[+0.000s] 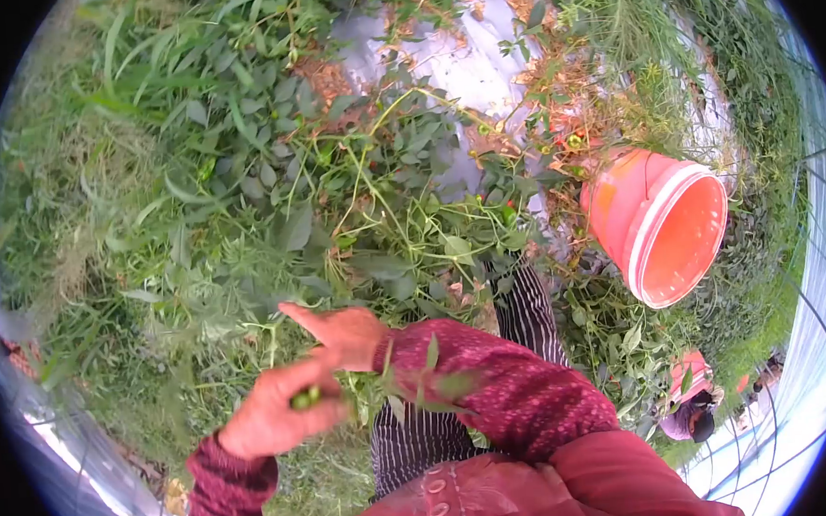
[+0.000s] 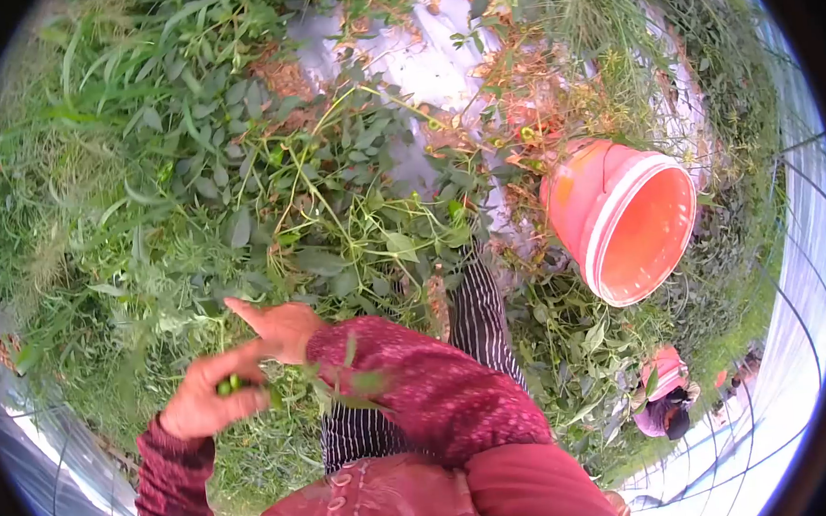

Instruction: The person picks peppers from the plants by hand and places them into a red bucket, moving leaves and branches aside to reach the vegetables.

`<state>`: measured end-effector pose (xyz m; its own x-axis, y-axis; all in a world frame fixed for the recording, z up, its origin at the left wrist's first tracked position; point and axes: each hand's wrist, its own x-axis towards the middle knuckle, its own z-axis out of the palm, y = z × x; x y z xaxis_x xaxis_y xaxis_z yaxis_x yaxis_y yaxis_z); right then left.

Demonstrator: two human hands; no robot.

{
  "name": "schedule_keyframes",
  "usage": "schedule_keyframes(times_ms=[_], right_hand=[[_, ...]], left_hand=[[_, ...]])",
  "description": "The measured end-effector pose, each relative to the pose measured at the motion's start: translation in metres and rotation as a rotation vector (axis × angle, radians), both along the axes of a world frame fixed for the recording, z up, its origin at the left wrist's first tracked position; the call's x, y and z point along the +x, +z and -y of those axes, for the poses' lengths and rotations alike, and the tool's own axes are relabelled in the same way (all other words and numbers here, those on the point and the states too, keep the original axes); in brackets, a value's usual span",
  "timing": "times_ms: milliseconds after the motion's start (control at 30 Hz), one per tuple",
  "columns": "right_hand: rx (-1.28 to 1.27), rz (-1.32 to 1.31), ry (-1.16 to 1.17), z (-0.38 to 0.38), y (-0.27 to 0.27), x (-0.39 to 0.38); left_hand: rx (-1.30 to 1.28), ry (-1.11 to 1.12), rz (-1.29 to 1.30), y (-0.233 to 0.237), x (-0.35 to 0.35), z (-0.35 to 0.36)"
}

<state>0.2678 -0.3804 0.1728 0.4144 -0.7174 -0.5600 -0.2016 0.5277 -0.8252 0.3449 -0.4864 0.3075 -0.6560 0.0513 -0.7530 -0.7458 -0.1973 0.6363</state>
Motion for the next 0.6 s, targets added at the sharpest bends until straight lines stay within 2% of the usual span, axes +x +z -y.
schedule_keyframes(times_ms=[33, 100, 133, 167, 200, 233, 267, 300, 367, 433, 500, 567, 600], right_hand=[[-0.003, -0.006, -0.010, -0.011, -0.012, -0.007], [-0.196, 0.163, -0.556, -0.050, -0.058, 0.000], [-0.425, 0.122, -0.840, -0.068, -0.075, 0.002], [-0.243, 0.209, -0.950, -0.077, -0.064, -0.024], [-0.055, 0.296, -1.057, -0.087, -0.042, -0.064], [0.415, 0.531, -1.093, -0.096, -0.020, -0.107], [0.529, 0.614, -1.188, -0.112, -0.021, -0.123], [0.536, 0.701, -1.259, -0.130, -0.024, -0.134], [0.517, 0.922, -1.439, -0.166, -0.017, -0.153], [0.394, 1.099, -1.496, -0.209, -0.013, -0.170], [0.377, 0.959, -1.659, -0.246, 0.011, -0.196], [0.257, 0.793, -1.998, -0.275, 0.023, -0.213], [0.201, 0.745, -2.082, -0.298, 0.026, -0.223]], left_hand=[[-0.032, 0.035, 0.001, -0.013, -0.015, 0.002], [-0.116, -0.022, -0.007, -0.021, -0.066, 0.003], [-0.207, -0.071, -0.011, -0.022, -0.087, 0.000], [-0.211, -0.085, -0.009, -0.030, -0.098, -0.007], [-0.329, -0.166, -0.168, -0.045, -0.105, -0.017], [-0.442, -0.247, -0.333, -0.055, -0.118, -0.026], [-0.416, -0.302, -0.305, -0.050, -0.146, -0.036], [-0.413, -0.317, -0.309, -0.054, -0.168, -0.050], [-0.292, -0.144, -0.302, -0.063, -0.210, -0.081], [-0.125, -0.039, -0.156, -0.087, -0.244, -0.118], [-0.064, -0.010, -0.280, -0.095, -0.288, -0.159], [-0.097, 0.050, -0.451, -0.101, -0.324, -0.213], [-0.038, 0.043, -0.413, -0.098, -0.344, -0.237]])
